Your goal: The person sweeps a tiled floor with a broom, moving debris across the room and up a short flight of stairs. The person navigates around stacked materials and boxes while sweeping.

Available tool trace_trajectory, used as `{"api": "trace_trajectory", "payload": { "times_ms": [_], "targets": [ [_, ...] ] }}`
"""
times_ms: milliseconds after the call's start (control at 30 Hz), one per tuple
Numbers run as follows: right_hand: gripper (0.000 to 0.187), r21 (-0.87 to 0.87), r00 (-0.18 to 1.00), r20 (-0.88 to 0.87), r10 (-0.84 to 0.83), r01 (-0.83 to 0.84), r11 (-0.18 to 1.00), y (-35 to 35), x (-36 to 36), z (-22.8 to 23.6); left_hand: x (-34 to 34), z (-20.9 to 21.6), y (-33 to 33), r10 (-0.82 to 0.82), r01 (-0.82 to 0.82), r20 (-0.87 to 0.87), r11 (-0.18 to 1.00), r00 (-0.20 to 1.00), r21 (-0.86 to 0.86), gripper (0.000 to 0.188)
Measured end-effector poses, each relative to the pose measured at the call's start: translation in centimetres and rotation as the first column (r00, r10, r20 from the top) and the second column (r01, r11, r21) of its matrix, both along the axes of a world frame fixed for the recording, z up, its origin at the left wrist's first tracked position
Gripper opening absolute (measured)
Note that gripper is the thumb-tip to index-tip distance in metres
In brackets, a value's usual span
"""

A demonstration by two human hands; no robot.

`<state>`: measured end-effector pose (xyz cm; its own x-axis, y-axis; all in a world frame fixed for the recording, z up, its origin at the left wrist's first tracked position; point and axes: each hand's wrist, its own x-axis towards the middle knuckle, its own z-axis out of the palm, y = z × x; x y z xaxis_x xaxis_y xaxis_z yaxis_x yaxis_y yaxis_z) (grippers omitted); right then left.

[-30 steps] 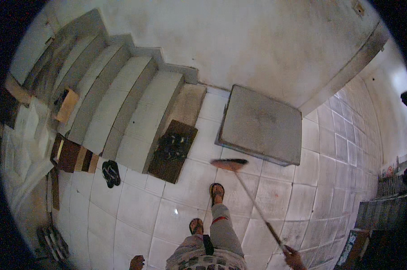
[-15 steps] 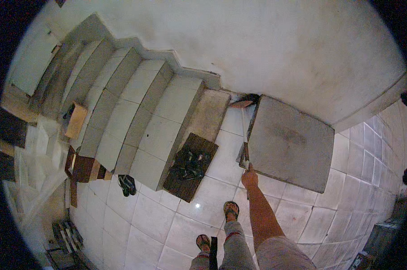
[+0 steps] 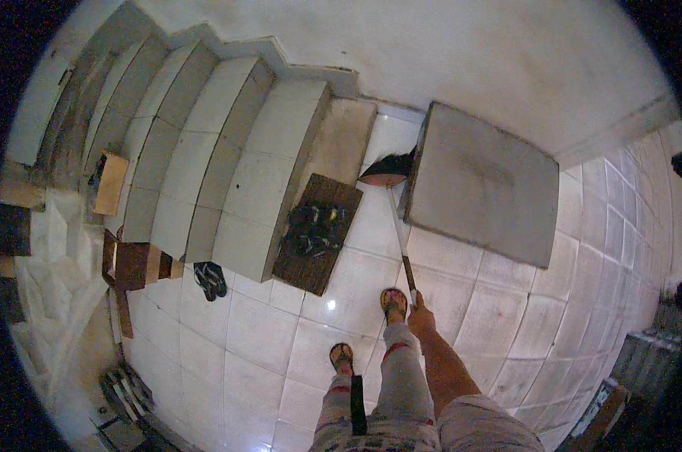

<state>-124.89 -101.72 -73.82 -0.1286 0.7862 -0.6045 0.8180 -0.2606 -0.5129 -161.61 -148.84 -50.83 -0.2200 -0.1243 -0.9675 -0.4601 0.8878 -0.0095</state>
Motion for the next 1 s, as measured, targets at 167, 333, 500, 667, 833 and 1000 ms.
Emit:
{"api": "trace_trajectory", "payload": {
  "times_ms": [167,333,500,667,833,1000],
  "targets": [
    [0.055,-0.079,0.956,0.152,0.250,-0.240,0.968,-12.1,0.2,1.7,-9.3,-3.2,-1.9,-0.165,0.178,-0.077,0.962,0.983,0.205,0.035],
    [0.055,-0.368,0.978,0.198,0.059,0.019,0.930,-22.2,0.1,9.3,-15.2,-3.4,-2.8,-0.369,0.416,-0.223,0.881,0.902,0.226,0.037],
    [0.046,-0.471,0.858,0.455,0.238,0.005,0.882,-28.3,8.1,17.8,-17.7,-4.7,-0.8,-0.291,0.304,-0.135,0.948,0.947,0.090,0.032],
    [0.033,-0.309,0.738,0.660,0.137,0.100,0.946,-32.3,15.4,25.6,-16.8,-6.5,-2.1,-0.390,0.408,-0.177,0.910,0.904,0.078,0.033],
    [0.038,-0.335,0.807,0.557,0.196,0.003,0.942,-32.4,16.4,27.5,-14.7,-7.7,-4.2,-0.432,0.443,-0.121,0.893,0.894,0.084,0.031],
    [0.040,-0.203,0.930,0.202,0.306,-0.266,0.942,-27.7,9.5,13.4,-11.8,-5.8,-1.9,-0.280,0.290,-0.075,0.934,0.957,0.211,0.034]
  ]
}}
